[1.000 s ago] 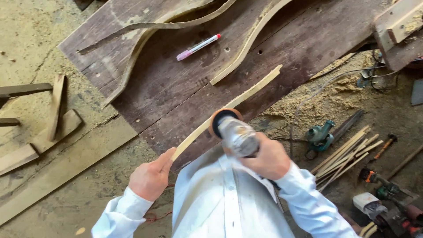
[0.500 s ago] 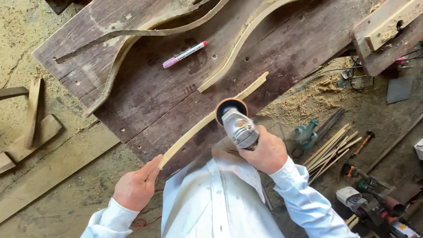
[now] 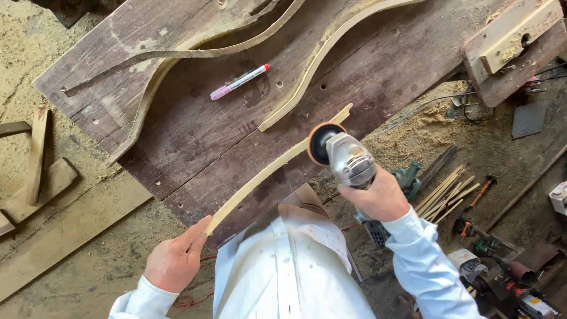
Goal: Using an angle grinder with a sanding disc to plane and smooth the edges of curved wood strips on a workbench.
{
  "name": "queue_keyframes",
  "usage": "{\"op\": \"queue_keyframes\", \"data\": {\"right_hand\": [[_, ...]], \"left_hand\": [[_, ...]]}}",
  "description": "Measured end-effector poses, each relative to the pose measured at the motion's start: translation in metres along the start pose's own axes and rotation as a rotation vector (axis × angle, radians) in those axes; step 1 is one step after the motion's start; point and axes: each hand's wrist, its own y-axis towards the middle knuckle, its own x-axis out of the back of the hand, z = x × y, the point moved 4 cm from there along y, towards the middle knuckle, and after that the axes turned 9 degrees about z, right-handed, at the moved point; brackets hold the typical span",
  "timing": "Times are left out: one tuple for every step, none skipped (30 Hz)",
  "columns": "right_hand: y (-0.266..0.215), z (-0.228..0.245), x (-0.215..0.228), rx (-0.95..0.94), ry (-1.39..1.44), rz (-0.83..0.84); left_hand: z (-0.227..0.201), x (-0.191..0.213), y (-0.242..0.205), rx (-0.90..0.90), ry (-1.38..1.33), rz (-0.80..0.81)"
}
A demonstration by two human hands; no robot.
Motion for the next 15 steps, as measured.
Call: {"op": "queue_keyframes", "data": {"right_hand": [[0.003,0.0,0.004,0.058,-0.011,0.027],[0.006,0.0,0.007,0.116,-0.021,0.053],[0.008,-0.001,0.012,0.115,-0.019,0.055],[0.01,-0.005,0.016,0.043,0.033,0.09],[0.013,-0.008,0.02,-0.026,0.084,0.124],[0.017,-0.01,0.024,-0.025,0.084,0.126],[0.02,-0.013,0.028,-0.049,0.12,0.092],[0.023,-0.017,0.033,-0.073,0.156,0.058],[0.027,-0.023,0.034,-0.072,0.155,0.059],[0.031,-0.028,0.037,-0.045,0.184,0.022],[0.035,-0.033,0.04,-0.018,0.213,-0.015],[0.03,-0.024,0.039,-0.017,0.213,-0.012],[0.025,-0.017,0.037,-0.06,0.224,0.032],[0.019,-0.01,0.036,-0.103,0.235,0.076],[0.016,-0.008,0.031,-0.104,0.236,0.075]], "left_hand": [[0.0,0.001,0.0,0.004,-0.007,0.015],[-0.001,0.002,0.0,0.009,-0.013,0.03],[-0.003,0.003,0.0,0.01,-0.012,0.032],[-0.003,0.003,-0.001,0.046,-0.019,0.051],[-0.003,0.004,-0.001,0.083,-0.027,0.066],[-0.003,0.005,-0.001,0.085,-0.027,0.066],[-0.004,0.005,-0.001,0.076,-0.024,0.061],[-0.004,0.006,-0.001,0.067,-0.022,0.055],[-0.004,0.005,-0.001,0.069,-0.023,0.055],[-0.003,0.003,-0.001,0.075,-0.017,0.056],[-0.001,0.002,-0.001,0.081,-0.01,0.057],[0.0,0.002,-0.002,0.083,-0.01,0.057],[0.001,0.001,-0.002,0.071,-0.019,0.048],[0.002,0.001,-0.002,0.06,-0.029,0.04],[0.0,0.003,-0.002,0.059,-0.027,0.04]]}}
